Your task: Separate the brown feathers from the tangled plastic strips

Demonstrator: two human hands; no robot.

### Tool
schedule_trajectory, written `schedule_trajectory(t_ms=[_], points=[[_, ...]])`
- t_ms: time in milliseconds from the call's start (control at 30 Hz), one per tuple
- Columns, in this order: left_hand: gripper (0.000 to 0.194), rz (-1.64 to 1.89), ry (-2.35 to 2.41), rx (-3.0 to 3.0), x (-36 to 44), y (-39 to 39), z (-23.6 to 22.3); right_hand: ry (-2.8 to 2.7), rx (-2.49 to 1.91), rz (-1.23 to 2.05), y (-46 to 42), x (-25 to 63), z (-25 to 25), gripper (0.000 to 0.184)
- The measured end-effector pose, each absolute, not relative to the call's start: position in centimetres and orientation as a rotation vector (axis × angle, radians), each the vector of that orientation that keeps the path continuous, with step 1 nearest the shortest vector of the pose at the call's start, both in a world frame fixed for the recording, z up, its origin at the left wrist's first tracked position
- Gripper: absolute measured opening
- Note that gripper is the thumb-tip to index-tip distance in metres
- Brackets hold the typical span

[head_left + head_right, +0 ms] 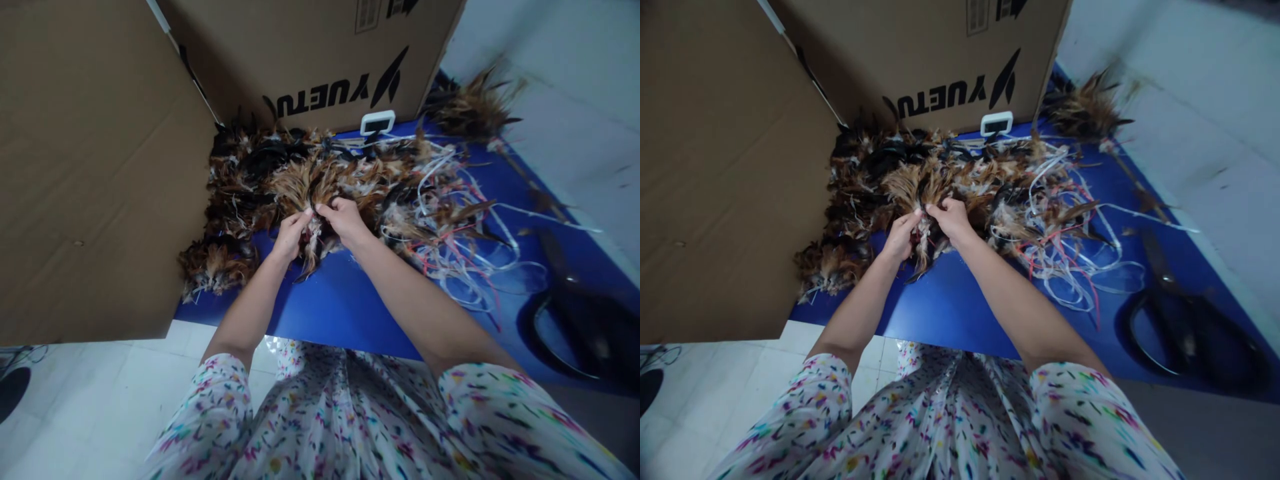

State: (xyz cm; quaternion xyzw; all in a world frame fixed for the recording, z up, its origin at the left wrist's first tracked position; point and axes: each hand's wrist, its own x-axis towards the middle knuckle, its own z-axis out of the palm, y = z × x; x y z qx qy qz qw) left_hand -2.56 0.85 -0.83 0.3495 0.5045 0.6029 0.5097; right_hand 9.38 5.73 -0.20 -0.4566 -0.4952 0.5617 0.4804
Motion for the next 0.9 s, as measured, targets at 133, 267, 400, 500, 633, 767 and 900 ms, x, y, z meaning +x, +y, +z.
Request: schedule_trajectory(t_ms=[133,267,400,500,633,767,900], points=[[0.032,1.402,1.277,0.805,-2.2,0.8,-0.3,-1.188,-1.107,1.317,5.8,9.0,-0.6,0.028],[0.029,1.361,1.339,0.793,-1.7,0.6,0.1,-1.134,-1.134,1.270,6.1,8.8,-1.1,0.028],[0.029,1.386,1.361,0.768,-1.5,0.8,-0.3,-1.105,-1.172,1.202,6.2,8.8,-1.1,0.036],[0.023,1.432,1.346,0.719,-1.5,0.9,-0.6,-1.078,-1.181,1.176,6.0,8.7,-1.0,0.038],[0.019,1.377,1.246,0.692,-1.8,0.8,-0.6,-1.067,-1.158,1.224,5.7,8.5,-0.9,0.032],[0.027,1.353,1.230,0.755,-1.9,0.8,-0.5,-1.067,-1.094,1.301,5.4,8.4,-1.0,0.026],[0.021,1.388,1.291,0.795,-1.8,0.9,-0.7,-1.030,-1.081,1.301,5.7,8.3,-1.5,0.024]])
